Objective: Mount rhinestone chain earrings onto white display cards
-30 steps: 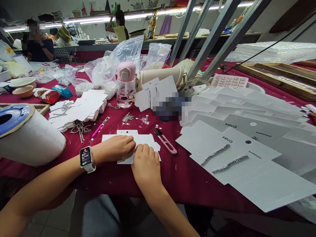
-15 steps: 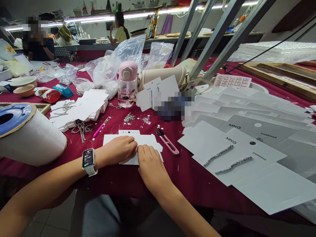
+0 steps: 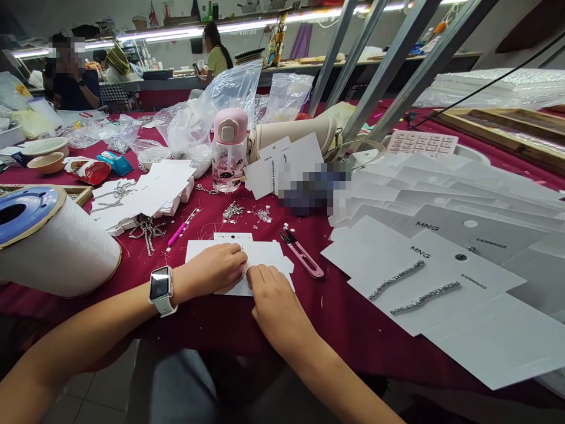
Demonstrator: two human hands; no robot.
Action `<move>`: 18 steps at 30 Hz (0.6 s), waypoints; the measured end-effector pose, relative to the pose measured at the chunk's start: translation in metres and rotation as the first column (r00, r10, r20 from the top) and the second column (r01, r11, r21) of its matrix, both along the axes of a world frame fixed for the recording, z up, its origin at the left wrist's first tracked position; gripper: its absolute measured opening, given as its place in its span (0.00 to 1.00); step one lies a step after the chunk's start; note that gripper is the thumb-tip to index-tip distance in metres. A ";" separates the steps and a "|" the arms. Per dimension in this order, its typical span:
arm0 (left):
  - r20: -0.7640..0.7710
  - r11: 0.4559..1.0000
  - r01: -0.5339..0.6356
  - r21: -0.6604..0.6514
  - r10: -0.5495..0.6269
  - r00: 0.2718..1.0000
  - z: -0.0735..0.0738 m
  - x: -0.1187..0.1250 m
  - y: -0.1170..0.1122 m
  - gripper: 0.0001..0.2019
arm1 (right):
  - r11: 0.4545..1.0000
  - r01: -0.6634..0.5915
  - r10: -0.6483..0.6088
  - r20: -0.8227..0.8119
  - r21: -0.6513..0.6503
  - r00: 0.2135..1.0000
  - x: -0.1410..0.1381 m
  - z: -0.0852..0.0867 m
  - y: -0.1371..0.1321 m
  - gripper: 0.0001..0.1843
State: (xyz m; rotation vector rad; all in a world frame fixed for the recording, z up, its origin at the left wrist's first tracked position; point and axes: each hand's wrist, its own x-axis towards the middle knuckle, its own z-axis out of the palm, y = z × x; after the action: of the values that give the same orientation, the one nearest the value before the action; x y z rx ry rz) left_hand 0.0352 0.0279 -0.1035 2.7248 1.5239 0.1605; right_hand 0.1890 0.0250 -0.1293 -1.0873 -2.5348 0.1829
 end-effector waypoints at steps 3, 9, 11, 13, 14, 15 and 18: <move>-0.004 1.000 -0.003 -0.005 0.003 1.000 0.000 0.001 0.000 0.09 | 1.000 0.023 -0.023 -0.008 -0.019 1.000 0.001 -0.001 -0.003 0.14; -0.005 0.998 -0.037 -0.041 0.037 0.999 0.000 0.001 0.000 0.10 | 1.000 -0.016 0.014 0.106 0.018 0.994 0.004 -0.001 -0.006 0.16; -0.001 0.998 -0.041 -0.044 0.041 0.999 0.000 0.000 0.000 0.10 | 0.996 -0.017 0.003 0.157 0.085 0.988 0.003 0.000 -0.007 0.16; 0.010 0.998 -0.045 -0.048 0.045 0.999 0.000 -0.001 0.001 0.10 | 0.985 -0.006 -0.030 0.202 0.175 0.979 0.001 0.002 -0.008 0.16; 0.016 0.997 -0.044 -0.056 0.045 0.999 0.000 -0.002 0.001 0.10 | 0.977 -0.001 -0.046 0.217 0.211 0.975 0.000 0.002 -0.009 0.16; 0.024 0.997 -0.041 -0.067 0.043 0.999 0.000 -0.002 0.001 0.10 | 0.973 0.004 -0.058 0.226 0.233 0.972 -0.001 0.002 -0.010 0.16; 0.058 0.993 -0.025 -0.116 0.031 0.998 0.001 -0.005 0.002 0.11 | 0.979 0.015 -0.061 0.218 0.205 0.974 0.000 0.001 -0.010 0.15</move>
State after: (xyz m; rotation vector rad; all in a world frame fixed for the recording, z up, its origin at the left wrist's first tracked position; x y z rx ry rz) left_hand 0.0298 0.0303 -0.1030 2.5875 1.5070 0.1478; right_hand 0.1894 0.0150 -0.1282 -1.1294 -2.6532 -0.2157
